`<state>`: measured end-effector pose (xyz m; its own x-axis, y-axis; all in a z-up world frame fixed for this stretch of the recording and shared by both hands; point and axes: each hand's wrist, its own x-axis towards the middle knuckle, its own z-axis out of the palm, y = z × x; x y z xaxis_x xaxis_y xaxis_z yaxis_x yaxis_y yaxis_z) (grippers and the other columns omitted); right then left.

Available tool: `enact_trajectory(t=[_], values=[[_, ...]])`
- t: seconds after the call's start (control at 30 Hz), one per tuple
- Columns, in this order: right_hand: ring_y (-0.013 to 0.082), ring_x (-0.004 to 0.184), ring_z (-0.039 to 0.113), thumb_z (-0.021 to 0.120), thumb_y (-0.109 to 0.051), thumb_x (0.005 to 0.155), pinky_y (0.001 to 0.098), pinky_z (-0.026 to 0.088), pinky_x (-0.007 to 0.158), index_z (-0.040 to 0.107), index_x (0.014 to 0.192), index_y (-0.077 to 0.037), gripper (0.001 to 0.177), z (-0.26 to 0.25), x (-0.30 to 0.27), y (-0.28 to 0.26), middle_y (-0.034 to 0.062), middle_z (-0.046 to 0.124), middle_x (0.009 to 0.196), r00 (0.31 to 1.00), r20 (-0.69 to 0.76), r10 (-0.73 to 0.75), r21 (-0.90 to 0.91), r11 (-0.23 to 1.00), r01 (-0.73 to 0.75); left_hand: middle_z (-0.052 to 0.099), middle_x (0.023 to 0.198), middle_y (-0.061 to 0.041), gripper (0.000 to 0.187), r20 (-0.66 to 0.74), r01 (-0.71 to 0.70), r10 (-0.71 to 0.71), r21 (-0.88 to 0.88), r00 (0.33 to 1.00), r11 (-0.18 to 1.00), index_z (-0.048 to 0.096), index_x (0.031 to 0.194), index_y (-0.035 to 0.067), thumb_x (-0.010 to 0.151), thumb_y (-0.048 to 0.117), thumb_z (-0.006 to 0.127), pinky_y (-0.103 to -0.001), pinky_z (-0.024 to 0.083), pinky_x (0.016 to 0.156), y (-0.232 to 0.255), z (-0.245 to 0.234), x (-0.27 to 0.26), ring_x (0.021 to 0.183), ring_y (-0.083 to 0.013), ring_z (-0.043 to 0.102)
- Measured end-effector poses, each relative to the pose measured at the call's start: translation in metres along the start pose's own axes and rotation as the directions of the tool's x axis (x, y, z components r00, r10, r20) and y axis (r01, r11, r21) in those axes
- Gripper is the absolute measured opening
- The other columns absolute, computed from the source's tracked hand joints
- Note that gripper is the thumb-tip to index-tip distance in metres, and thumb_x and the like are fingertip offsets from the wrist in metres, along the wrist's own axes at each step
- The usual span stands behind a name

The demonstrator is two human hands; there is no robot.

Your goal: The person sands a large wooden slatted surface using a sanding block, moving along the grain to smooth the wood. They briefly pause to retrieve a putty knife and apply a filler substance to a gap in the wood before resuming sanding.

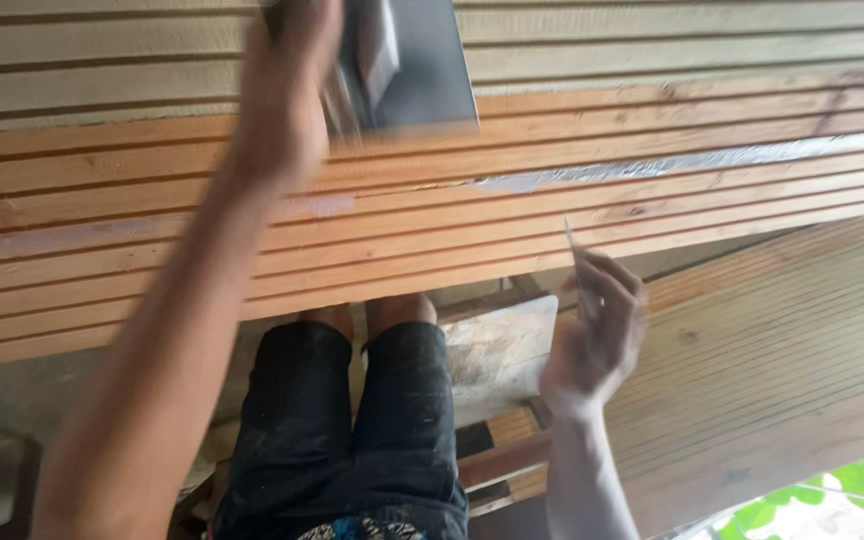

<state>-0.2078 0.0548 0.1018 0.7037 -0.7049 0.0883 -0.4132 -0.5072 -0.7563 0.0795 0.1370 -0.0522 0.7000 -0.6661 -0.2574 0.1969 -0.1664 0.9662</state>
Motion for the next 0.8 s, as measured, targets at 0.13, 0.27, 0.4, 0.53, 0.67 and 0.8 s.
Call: enact_trajectory(t=[0.13, 0.27, 0.4, 0.53, 0.67, 0.8], values=[[0.0295, 0.114, 0.067, 0.054, -0.042, 0.112, 0.0509, 0.060, 0.096, 0.046, 0.148, -0.023, 0.041, -0.011, -0.014, -0.028, 0.0107, 0.061, 0.134, 0.947, -0.270, 0.176, 0.550, 0.835, 0.002, 0.068, 0.108, -0.007, 0.045, 0.432, 0.551, -0.346, -0.580, 0.833, 0.600, 0.057, 0.131, -0.002, 0.110, 0.036, 0.051, -0.039, 0.059, 0.091, 0.062, 0.040, -0.105, 0.100, -0.0178, 0.065], [0.0304, 0.135, 0.059, 0.058, -0.042, 0.106, 0.0567, 0.053, 0.111, 0.056, 0.145, -0.019, 0.045, 0.001, -0.026, -0.035, 0.0086, 0.058, 0.137, 0.939, -0.282, 0.198, 0.643, 0.765, 0.032, 0.067, 0.119, -0.006, 0.051, 0.467, 0.509, -0.245, -0.603, 0.849, 0.614, 0.052, 0.144, 0.000, 0.111, 0.038, 0.044, -0.032, 0.055, 0.097, 0.087, 0.064, -0.154, 0.108, -0.0131, 0.063], [0.0296, 0.131, 0.061, 0.048, -0.024, 0.113, 0.0478, 0.053, 0.107, 0.058, 0.143, -0.017, 0.033, 0.011, -0.031, -0.023, 0.0130, 0.060, 0.137, 0.969, -0.228, -0.094, 0.228, 0.963, 0.147, 0.070, 0.118, -0.009, 0.056, 0.407, 0.347, -0.131, -0.519, 0.904, 0.781, 0.049, 0.148, -0.002, 0.113, 0.041, 0.039, -0.030, 0.058, 0.093, 0.101, 0.064, -0.152, 0.105, -0.0134, 0.066], [0.0307, 0.136, 0.059, 0.045, -0.010, 0.113, 0.0432, 0.051, 0.111, 0.052, 0.148, -0.010, 0.036, 0.009, -0.012, -0.011, 0.0169, 0.059, 0.142, 0.990, 0.006, -0.144, -0.131, 0.981, 0.144, 0.066, 0.093, -0.010, 0.060, 0.402, 0.296, -0.151, -0.328, 0.903, 0.897, 0.054, 0.152, 0.002, 0.115, 0.044, 0.034, -0.032, 0.048, 0.067, 0.123, 0.046, -0.122, 0.078, -0.0163, 0.057], [0.0320, 0.132, 0.062, 0.055, 0.002, 0.107, 0.0404, 0.056, 0.109, 0.064, 0.136, -0.006, 0.032, -0.008, 0.009, -0.019, 0.0179, 0.064, 0.135, 0.992, 0.084, -0.097, -0.159, 0.981, 0.110, 0.064, 0.084, -0.010, 0.059, 0.503, 0.169, -0.102, -0.090, 0.858, 0.981, 0.054, 0.150, 0.005, 0.115, 0.047, 0.032, -0.033, 0.051, 0.062, 0.138, 0.023, -0.097, 0.071, -0.0170, 0.059], [0.0305, 0.128, 0.064, 0.073, -0.001, 0.098, 0.0406, 0.057, 0.107, 0.071, 0.124, -0.007, 0.026, -0.011, 0.034, -0.040, 0.0113, 0.071, 0.126, 0.962, 0.173, -0.210, -0.236, 0.939, 0.248, 0.068, 0.069, -0.008, 0.058, 0.661, 0.322, -0.373, 0.204, 0.651, 0.925, 0.045, 0.150, 0.010, 0.104, 0.044, 0.032, -0.031, 0.054, 0.042, 0.149, 0.020, -0.092, 0.044, -0.0148, 0.068]])
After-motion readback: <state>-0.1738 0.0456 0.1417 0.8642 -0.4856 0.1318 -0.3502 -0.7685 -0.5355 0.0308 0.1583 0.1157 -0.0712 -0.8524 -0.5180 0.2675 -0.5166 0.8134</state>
